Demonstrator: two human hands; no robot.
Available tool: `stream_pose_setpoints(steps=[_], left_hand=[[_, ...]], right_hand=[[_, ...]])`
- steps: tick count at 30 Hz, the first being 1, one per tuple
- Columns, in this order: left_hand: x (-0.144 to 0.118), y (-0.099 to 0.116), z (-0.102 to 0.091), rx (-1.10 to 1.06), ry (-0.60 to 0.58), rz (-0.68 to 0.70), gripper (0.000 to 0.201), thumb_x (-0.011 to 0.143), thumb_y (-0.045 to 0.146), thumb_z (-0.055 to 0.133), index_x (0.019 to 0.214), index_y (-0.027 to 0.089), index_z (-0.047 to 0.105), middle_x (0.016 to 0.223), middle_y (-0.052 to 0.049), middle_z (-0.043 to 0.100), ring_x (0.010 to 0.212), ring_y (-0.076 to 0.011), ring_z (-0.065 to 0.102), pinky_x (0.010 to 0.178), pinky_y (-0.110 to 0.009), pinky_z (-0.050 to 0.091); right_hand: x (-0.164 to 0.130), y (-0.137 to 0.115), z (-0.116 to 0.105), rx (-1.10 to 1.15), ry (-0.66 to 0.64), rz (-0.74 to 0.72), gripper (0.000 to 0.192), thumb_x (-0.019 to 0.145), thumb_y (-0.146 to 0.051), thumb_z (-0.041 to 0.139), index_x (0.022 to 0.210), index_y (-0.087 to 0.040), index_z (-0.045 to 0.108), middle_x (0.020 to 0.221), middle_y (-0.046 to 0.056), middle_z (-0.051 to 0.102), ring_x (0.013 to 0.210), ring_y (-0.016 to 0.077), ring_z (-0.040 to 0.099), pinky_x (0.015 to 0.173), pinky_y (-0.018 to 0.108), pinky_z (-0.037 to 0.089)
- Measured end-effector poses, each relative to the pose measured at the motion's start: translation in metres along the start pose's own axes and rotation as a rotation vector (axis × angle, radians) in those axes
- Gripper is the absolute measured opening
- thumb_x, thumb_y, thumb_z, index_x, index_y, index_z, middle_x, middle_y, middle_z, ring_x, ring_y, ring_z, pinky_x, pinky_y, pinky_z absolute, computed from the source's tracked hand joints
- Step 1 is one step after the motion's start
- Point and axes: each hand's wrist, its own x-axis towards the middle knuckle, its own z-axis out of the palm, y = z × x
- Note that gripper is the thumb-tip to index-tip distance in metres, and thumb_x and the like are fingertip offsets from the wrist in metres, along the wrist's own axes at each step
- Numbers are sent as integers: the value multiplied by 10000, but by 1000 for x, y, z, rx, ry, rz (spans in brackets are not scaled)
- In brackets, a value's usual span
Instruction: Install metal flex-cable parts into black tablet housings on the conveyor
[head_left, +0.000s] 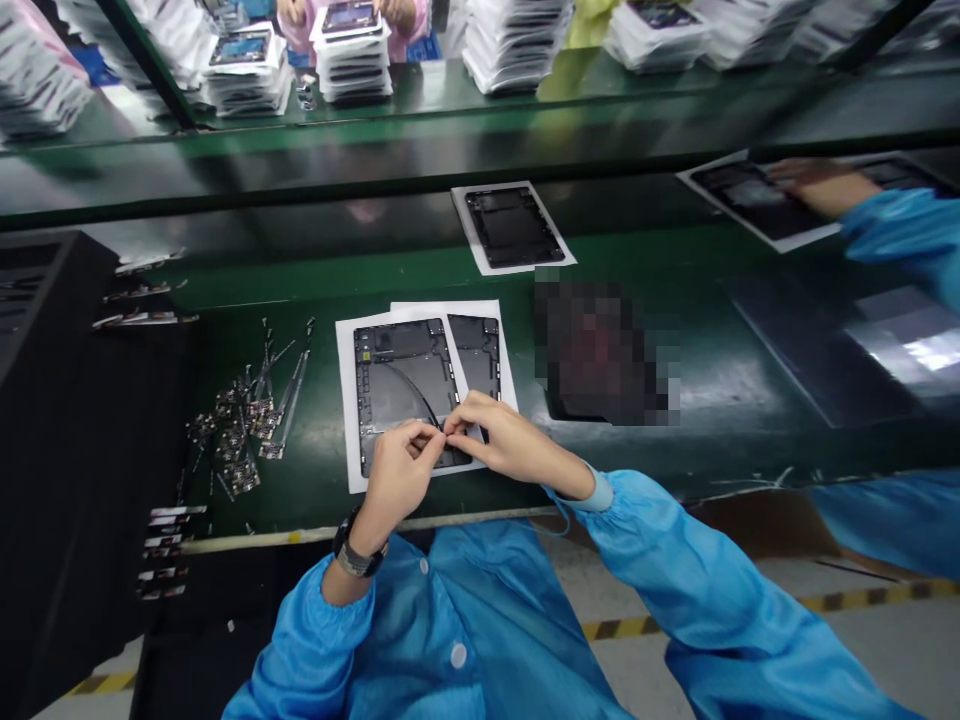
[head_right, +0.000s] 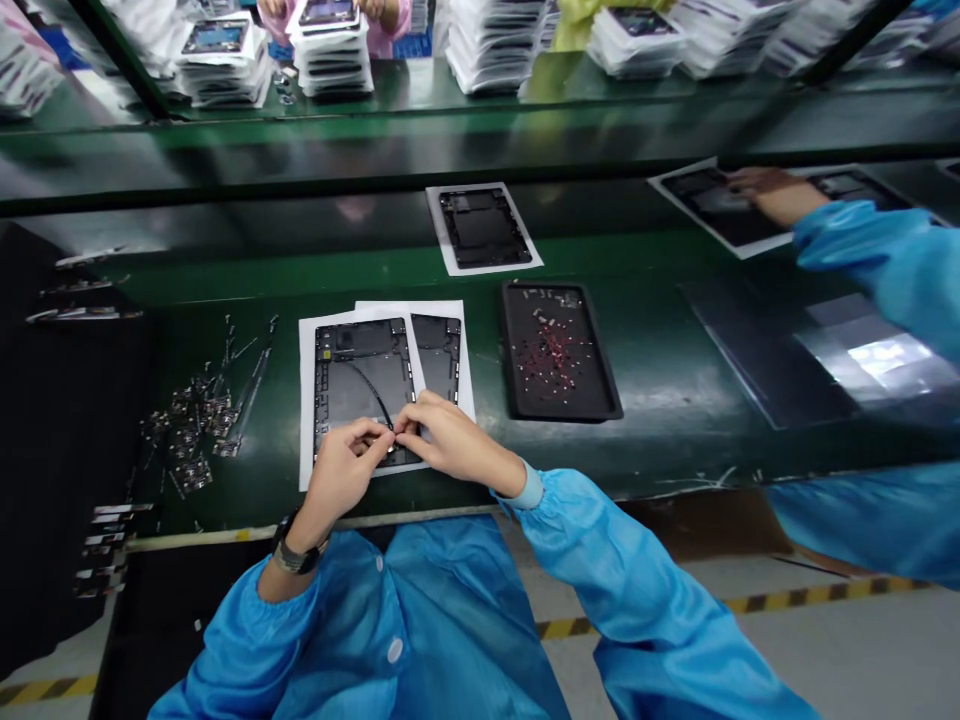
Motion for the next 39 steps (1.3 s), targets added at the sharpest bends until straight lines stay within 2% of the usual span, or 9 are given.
stream_pose_setpoints(steps=[3, 6, 9, 16, 24, 30, 35, 39], left_hand=[[-4, -2, -4, -27, -9, 26, 151, 803, 271, 627, 736, 167, 714, 718, -32, 659, 626, -144, 600, 573, -228, 448], [-7, -5, -11, -91, -20, -13, 121, 793, 256, 634, 811, 163, 710, 768, -47, 685, 668, -161, 651, 607, -243, 497], [-8, -7, -17, -179, -21, -75, 146, 763, 242, 669, 879, 153, 677, 735, -32, 678, 630, -150, 660, 574, -233, 503], [-2, -5, -20, -298, -87, -164, 178, 700, 262, 722, 804, 133, 656, 619, -18, 645, 556, -135, 632, 457, -197, 448], [3, -2, -21, -292, -130, -229, 199, 685, 289, 744, 769, 125, 667, 555, -25, 646, 489, -137, 609, 419, -212, 455], [4, -2, -19, -247, -117, -271, 175, 669, 265, 739, 746, 122, 673, 530, -28, 647, 474, -135, 604, 404, -199, 446], [3, -2, -19, -183, -149, -246, 127, 690, 237, 714, 753, 130, 688, 555, -27, 661, 517, -149, 640, 438, -204, 466], [0, -3, -16, -138, -118, -197, 102, 720, 234, 685, 761, 142, 699, 573, -26, 674, 552, -156, 660, 470, -209, 479]], right_hand=[[2, -3, -1, -12, -19, -13, 121, 928, -172, 560, 852, -190, 652, 789, 51, 637, 877, 211, 564, 750, 310, 453], [3, 0, 0, 76, -3, -8, 112, 909, -175, 582, 837, -186, 667, 785, 44, 658, 853, 204, 549, 758, 314, 442], [3, 4, 1, 153, 11, 5, 99, 889, -193, 611, 811, -192, 673, 766, 35, 669, 829, 199, 545, 755, 315, 432], [2, 5, 6, 193, 19, -8, 99, 848, -155, 640, 763, -195, 673, 687, -2, 621, 761, 176, 508, 794, 325, 388], [0, 7, 9, 146, 27, -20, 114, 840, -133, 641, 756, -195, 686, 683, 1, 561, 780, 180, 486, 746, 303, 378], [-2, 12, 9, 54, -18, -60, 122, 863, -135, 626, 785, -196, 699, 737, 20, 593, 816, 191, 480, 761, 308, 376], [-2, 18, 7, 107, -69, -53, 108, 881, -163, 648, 797, -185, 713, 745, 28, 612, 840, 195, 493, 783, 313, 383], [-3, 20, 7, 143, -70, -15, 111, 880, -165, 660, 785, -183, 714, 735, 22, 616, 847, 194, 499, 803, 324, 386]])
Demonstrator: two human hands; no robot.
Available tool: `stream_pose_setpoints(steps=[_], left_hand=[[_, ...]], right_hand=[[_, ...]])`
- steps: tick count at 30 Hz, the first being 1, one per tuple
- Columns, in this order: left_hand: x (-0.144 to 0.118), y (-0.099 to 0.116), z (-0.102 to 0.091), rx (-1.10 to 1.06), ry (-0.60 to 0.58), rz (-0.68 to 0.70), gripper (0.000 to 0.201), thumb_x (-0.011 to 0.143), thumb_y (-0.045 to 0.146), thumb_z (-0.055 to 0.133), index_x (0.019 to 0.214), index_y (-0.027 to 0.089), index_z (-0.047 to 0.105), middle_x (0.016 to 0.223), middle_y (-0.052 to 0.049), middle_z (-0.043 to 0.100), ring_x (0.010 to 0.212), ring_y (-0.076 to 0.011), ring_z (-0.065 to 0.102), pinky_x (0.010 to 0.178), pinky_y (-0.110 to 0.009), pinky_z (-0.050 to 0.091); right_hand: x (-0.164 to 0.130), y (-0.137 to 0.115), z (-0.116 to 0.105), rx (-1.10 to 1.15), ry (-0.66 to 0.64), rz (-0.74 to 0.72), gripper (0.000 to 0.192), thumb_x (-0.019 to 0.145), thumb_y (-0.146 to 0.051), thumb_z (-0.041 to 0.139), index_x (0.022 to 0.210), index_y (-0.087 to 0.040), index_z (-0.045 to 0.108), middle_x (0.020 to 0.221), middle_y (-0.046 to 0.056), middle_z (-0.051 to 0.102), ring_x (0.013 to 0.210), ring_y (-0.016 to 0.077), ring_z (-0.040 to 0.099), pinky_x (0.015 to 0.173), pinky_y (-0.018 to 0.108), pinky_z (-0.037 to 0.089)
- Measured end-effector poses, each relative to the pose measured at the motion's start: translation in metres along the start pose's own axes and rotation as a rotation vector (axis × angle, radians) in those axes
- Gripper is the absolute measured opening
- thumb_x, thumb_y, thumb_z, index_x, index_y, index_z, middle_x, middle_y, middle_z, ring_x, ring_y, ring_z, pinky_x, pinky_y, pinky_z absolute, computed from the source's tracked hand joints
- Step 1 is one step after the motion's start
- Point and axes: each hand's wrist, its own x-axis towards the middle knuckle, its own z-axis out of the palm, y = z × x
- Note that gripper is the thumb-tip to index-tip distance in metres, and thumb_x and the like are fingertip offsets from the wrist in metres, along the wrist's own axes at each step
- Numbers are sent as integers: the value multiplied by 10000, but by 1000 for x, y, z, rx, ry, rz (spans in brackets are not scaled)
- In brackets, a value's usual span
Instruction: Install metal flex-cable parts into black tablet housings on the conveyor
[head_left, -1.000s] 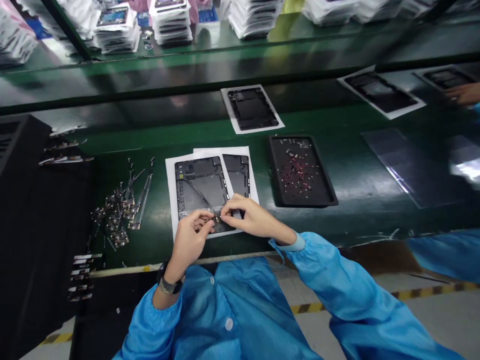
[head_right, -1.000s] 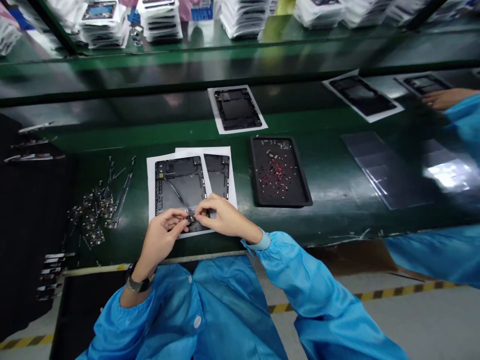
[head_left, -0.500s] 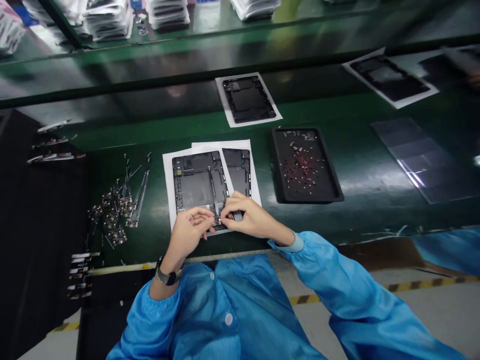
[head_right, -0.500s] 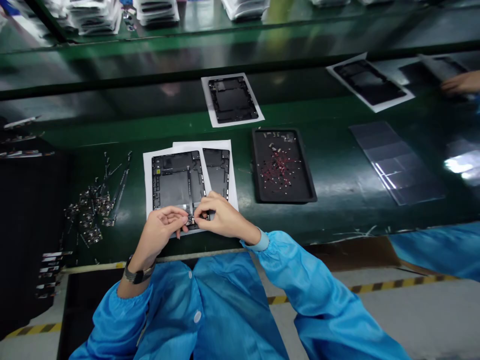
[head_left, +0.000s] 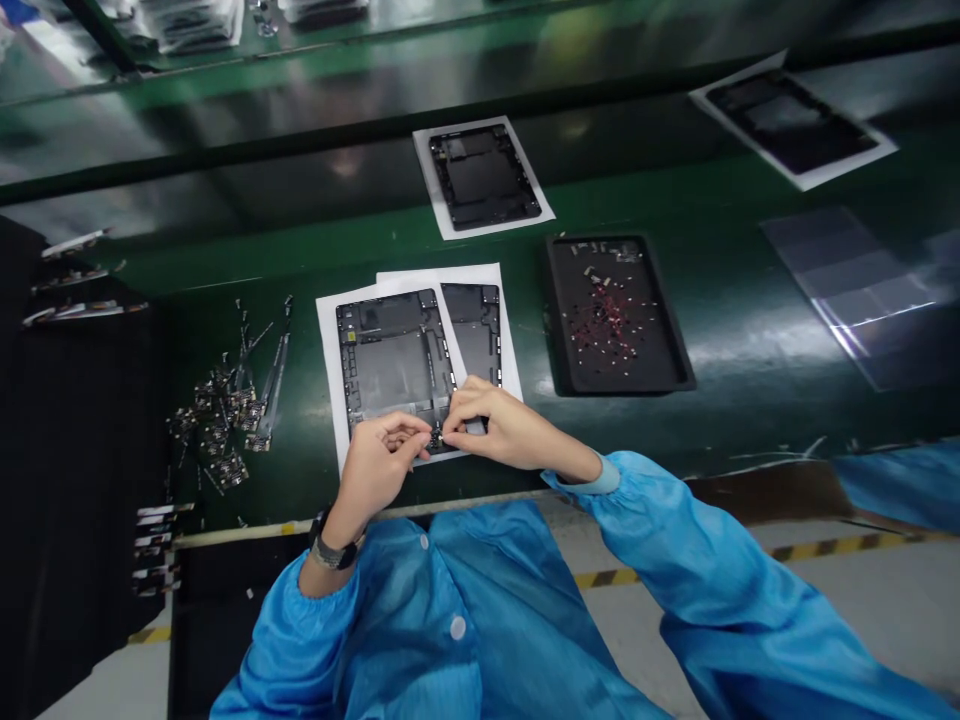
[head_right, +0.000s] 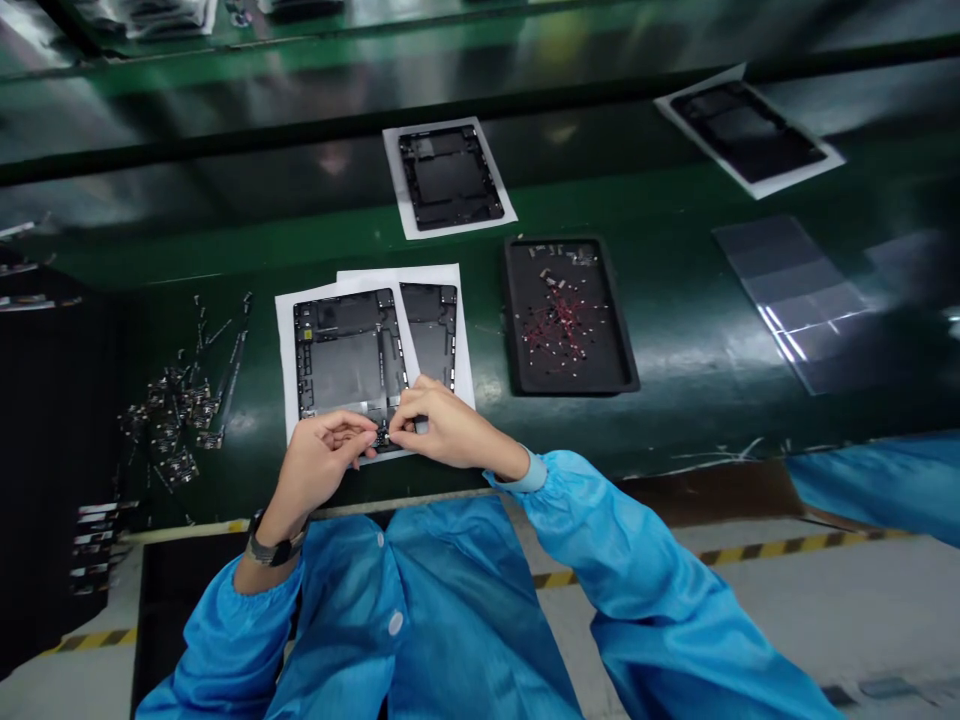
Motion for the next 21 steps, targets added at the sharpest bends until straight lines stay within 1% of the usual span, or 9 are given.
stream_pose_setpoints(steps=[4, 8, 13, 17, 21], left_hand=[[-3, 1, 5, 56, 64, 45, 95, 735, 230, 661, 757, 148, 705, 593, -22, 680, 562, -153, 668, 497, -214, 484], [-5, 2, 8, 98, 92, 51, 108, 743, 233, 647, 767, 151, 714, 599, -22, 685, 575, -159, 679, 507, -217, 487], [-5, 1, 9, 92, 128, 51, 101, 733, 233, 659, 764, 155, 717, 628, -26, 700, 579, -162, 682, 509, -219, 491], [-5, 0, 10, 84, 131, 54, 97, 735, 230, 662, 767, 158, 720, 646, -29, 708, 582, -161, 682, 517, -221, 496], [-4, 2, 8, 82, 112, 50, 83, 732, 217, 663, 756, 158, 717, 611, -24, 693, 574, -162, 679, 509, -220, 492]], right_hand=[[0, -2, 1, -11, 6, 34, 126, 858, -122, 664, 758, -182, 710, 719, 19, 615, 853, 196, 491, 794, 322, 380], [1, -4, 1, -21, 5, 48, 132, 846, -107, 663, 748, -182, 708, 709, 15, 612, 842, 194, 486, 782, 321, 369], [2, -5, 1, -10, 21, 45, 138, 843, -100, 659, 735, -175, 703, 691, 11, 601, 808, 184, 491, 772, 317, 369], [3, -5, 1, -8, 32, 39, 131, 837, -102, 670, 733, -172, 706, 678, 7, 595, 798, 181, 496, 774, 317, 373], [2, -4, 1, -13, 25, 38, 118, 852, -120, 668, 757, -173, 713, 691, 12, 597, 807, 186, 492, 776, 321, 378]])
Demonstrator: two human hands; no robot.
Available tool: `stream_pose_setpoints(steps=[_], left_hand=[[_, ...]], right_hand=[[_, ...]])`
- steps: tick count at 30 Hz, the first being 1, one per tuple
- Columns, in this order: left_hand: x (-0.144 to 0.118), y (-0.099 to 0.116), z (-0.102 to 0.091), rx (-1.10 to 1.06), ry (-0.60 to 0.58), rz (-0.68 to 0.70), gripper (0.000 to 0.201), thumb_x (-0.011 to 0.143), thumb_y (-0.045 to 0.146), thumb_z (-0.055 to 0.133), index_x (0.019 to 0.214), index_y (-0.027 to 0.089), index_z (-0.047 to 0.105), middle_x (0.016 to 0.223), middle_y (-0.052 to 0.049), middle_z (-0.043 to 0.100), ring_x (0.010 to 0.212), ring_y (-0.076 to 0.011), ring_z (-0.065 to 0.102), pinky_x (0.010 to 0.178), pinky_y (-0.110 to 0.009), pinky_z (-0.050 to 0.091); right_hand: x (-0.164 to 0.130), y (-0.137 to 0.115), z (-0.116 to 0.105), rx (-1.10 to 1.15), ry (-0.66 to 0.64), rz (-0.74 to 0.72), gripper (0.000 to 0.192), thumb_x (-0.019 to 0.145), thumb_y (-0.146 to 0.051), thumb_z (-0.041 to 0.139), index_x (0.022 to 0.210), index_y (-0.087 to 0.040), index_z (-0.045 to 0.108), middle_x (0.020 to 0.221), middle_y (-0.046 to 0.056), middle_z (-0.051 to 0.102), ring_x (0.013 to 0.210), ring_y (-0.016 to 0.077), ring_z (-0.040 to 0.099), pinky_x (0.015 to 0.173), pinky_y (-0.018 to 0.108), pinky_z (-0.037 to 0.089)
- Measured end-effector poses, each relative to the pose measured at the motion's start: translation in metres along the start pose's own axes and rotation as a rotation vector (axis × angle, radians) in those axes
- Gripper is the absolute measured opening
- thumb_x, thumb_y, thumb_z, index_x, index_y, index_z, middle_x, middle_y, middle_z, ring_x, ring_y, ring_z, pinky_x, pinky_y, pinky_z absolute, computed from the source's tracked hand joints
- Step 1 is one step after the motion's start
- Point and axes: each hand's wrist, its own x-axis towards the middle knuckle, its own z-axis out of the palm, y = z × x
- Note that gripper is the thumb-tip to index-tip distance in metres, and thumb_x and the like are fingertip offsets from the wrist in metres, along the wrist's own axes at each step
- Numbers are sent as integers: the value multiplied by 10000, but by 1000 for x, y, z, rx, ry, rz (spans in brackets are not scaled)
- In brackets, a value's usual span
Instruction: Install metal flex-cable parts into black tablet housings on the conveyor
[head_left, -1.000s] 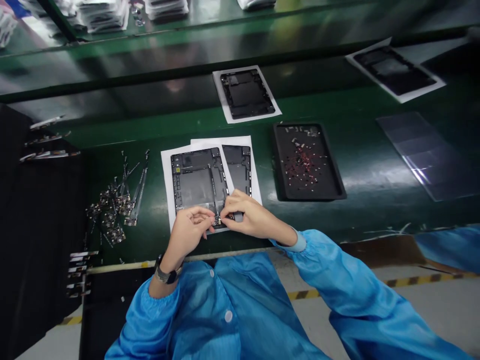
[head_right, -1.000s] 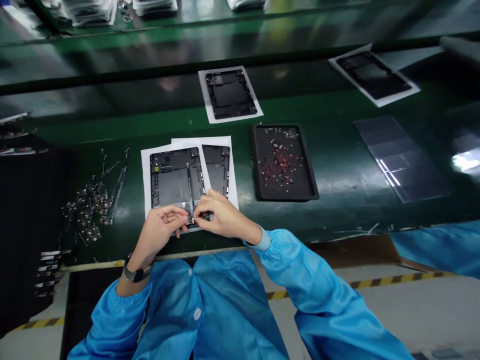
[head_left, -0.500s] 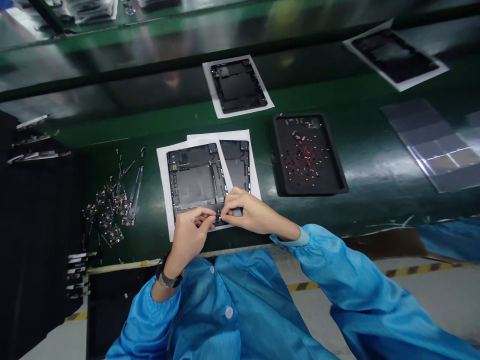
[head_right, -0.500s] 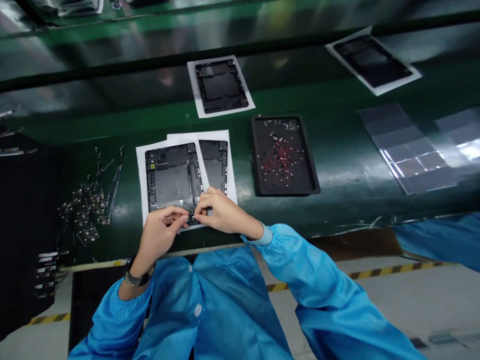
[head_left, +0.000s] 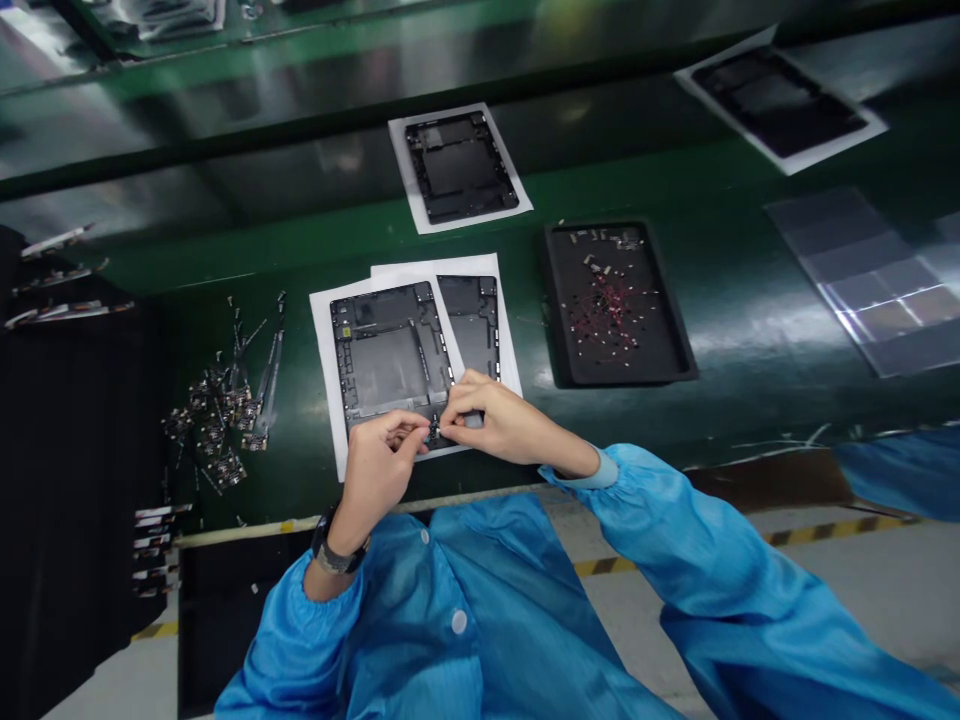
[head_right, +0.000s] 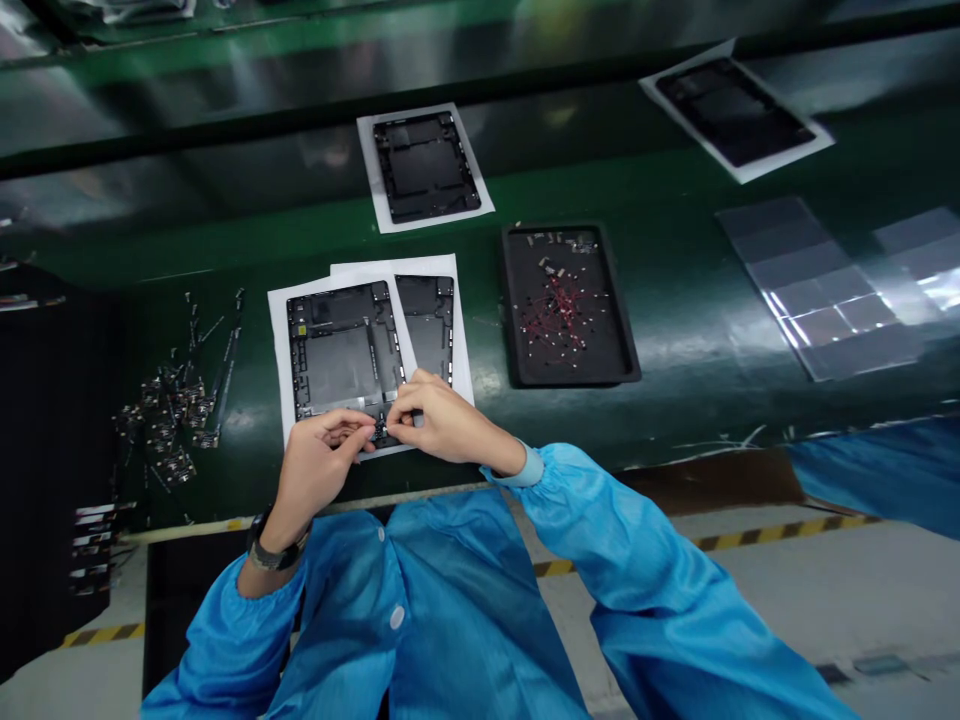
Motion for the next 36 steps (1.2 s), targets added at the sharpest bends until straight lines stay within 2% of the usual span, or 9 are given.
stream_pose_setpoints(steps=[11, 22, 26, 29, 32, 34, 36], left_hand=[[13, -2, -7, -93, -157, -77, 77, 698, 217, 696, 717, 144, 710, 546, -25, 665, 529, -154, 655, 468, -211, 482], [12, -2, 1, -113, -112, -82, 58, 694, 209, 692, 706, 153, 692, 556, -19, 662, 519, -151, 637, 476, -226, 479], [7, 1, -4, 6, -112, -23, 69, 734, 223, 681, 734, 167, 720, 639, -37, 703, 586, -164, 653, 535, -246, 491], [1, 10, -21, 260, -119, 109, 77, 759, 213, 689, 791, 202, 759, 785, -52, 746, 665, -175, 650, 626, -277, 501], [13, 23, -48, 466, -53, 288, 99, 803, 212, 666, 843, 233, 755, 965, -60, 753, 880, -220, 657, 790, -328, 510], [40, 33, -67, 568, 71, 394, 136, 818, 200, 648, 918, 230, 734, 1072, -72, 729, 1032, -252, 614, 928, -377, 475], [82, 43, -83, 662, 199, 416, 244, 791, 175, 662, 1029, 207, 703, 1158, -98, 688, 1138, -281, 551, 1027, -414, 410]], right_hand=[[-2, 10, -1, 96, -7, -34, 100, 874, -186, 696, 777, -188, 717, 769, 33, 659, 853, 201, 510, 799, 341, 402], [-1, 11, -2, 155, -5, 18, 97, 846, -167, 717, 751, -185, 722, 756, 31, 670, 866, 199, 532, 791, 328, 425], [-1, 9, -6, 167, -31, 3, 105, 874, -222, 693, 784, -192, 738, 795, 42, 690, 852, 196, 558, 784, 336, 446], [-1, 2, -23, 138, 3, -20, 122, 883, -287, 679, 896, -199, 763, 906, 64, 720, 918, 211, 597, 846, 363, 460], [8, -1, -56, 81, 136, 28, 195, 890, -317, 642, 982, -191, 760, 1005, 76, 734, 979, 230, 631, 896, 373, 468], [23, 5, -81, 45, 242, 105, 211, 888, -323, 626, 974, -181, 755, 1007, 73, 743, 963, 232, 653, 887, 359, 481], [47, 16, -104, 12, 342, 199, 196, 873, -300, 633, 954, -165, 749, 988, 70, 750, 936, 222, 666, 876, 335, 488]])
